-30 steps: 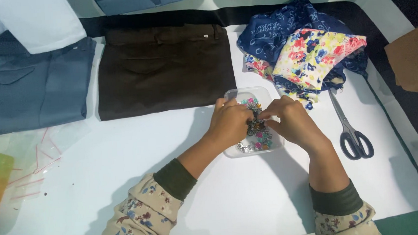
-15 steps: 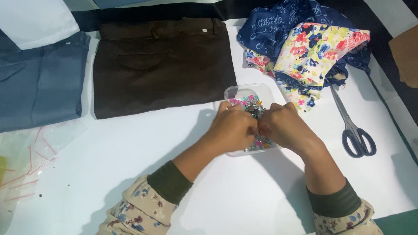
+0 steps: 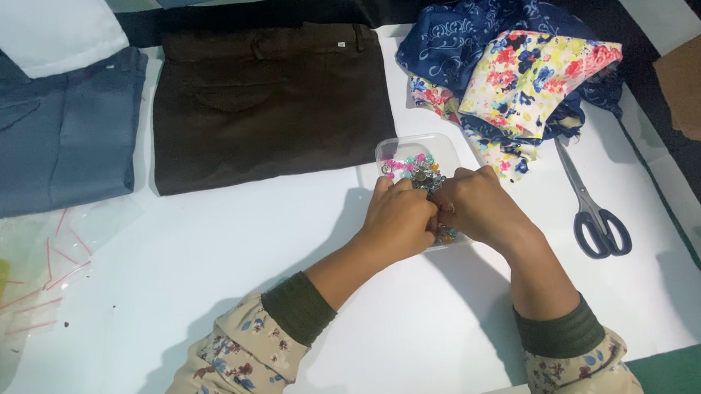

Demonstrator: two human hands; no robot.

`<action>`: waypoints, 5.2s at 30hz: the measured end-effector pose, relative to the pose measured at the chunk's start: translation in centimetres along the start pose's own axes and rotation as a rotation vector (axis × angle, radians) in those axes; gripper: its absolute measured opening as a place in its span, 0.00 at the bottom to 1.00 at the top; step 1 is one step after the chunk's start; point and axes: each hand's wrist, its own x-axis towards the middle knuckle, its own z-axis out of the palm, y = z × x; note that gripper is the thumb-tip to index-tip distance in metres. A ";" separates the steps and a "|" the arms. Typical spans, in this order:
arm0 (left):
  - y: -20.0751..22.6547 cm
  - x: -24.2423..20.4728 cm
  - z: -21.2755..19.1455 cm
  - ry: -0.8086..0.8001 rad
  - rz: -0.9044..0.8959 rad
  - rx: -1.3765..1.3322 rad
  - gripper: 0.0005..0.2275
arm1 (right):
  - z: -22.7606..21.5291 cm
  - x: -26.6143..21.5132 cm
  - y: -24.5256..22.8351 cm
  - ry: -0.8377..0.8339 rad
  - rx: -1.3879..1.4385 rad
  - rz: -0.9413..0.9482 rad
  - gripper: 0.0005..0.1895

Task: Sort and arrange small decorative buttons on a workbench.

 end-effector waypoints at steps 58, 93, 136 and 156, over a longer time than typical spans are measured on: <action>-11.6 -14.8 -7.8 0.306 -0.499 -0.349 0.09 | 8.0 3.6 -14.2 0.699 0.327 -0.369 0.08; -11.8 -15.0 -9.4 0.208 -0.641 -0.573 0.12 | 7.9 6.5 -16.9 0.428 0.390 -0.201 0.02; -5.0 5.9 0.5 0.327 -0.069 0.329 0.05 | 6.4 7.7 4.0 0.373 0.069 0.104 0.11; -5.5 6.0 1.6 0.387 -0.103 0.248 0.01 | 6.5 7.4 4.2 0.314 0.047 0.044 0.08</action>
